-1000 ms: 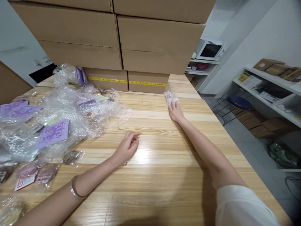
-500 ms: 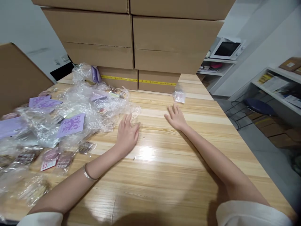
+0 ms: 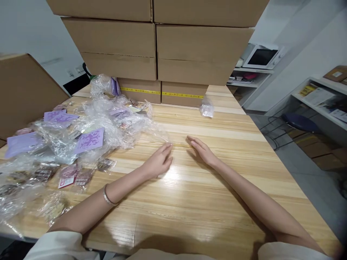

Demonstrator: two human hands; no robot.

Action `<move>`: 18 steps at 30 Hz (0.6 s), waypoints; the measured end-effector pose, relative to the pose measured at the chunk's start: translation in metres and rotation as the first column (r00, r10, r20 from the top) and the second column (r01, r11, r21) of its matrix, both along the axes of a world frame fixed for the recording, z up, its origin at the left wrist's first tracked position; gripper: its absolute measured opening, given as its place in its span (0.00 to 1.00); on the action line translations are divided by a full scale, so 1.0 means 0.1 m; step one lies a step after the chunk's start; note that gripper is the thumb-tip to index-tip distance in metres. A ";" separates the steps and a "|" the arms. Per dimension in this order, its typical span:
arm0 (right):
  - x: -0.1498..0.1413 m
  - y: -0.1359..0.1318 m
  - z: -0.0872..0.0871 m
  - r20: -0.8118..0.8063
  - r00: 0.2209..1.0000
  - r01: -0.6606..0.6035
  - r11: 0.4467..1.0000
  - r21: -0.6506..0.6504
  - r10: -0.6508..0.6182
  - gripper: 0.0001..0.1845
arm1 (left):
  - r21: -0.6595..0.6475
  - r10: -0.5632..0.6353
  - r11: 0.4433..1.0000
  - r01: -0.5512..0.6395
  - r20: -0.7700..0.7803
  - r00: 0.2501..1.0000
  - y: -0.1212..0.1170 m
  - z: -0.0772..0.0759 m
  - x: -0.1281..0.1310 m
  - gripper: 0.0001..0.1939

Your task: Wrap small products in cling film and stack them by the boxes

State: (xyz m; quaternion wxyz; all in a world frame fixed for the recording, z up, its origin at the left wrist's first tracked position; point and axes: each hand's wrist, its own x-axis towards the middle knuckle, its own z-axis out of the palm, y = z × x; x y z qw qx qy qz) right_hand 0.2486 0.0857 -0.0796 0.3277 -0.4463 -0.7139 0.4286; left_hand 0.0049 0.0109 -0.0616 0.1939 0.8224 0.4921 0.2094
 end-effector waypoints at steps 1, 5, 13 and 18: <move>-0.02 -0.02 0.03 -0.080 0.997 -0.014 0.997 -0.070 0.008 0.30 | -0.004 -0.075 0.997 0.075 0.023 0.997 -0.06 0.01 0.04 0.27; -0.16 -0.17 0.16 -0.129 0.984 -0.137 0.984 -0.118 0.121 0.42 | -0.016 -0.331 0.943 0.333 0.086 0.940 -0.27 0.02 0.18 0.27; -0.77 -0.21 0.25 0.313 0.937 -0.274 0.880 0.387 0.155 0.16 | 0.180 -0.476 0.869 0.460 0.054 0.878 -0.25 0.04 0.16 0.14; -0.83 0.20 0.49 -0.109 0.994 0.021 0.969 0.246 0.007 0.22 | 0.421 0.042 0.905 -0.069 0.073 0.996 0.05 0.08 -0.16 0.11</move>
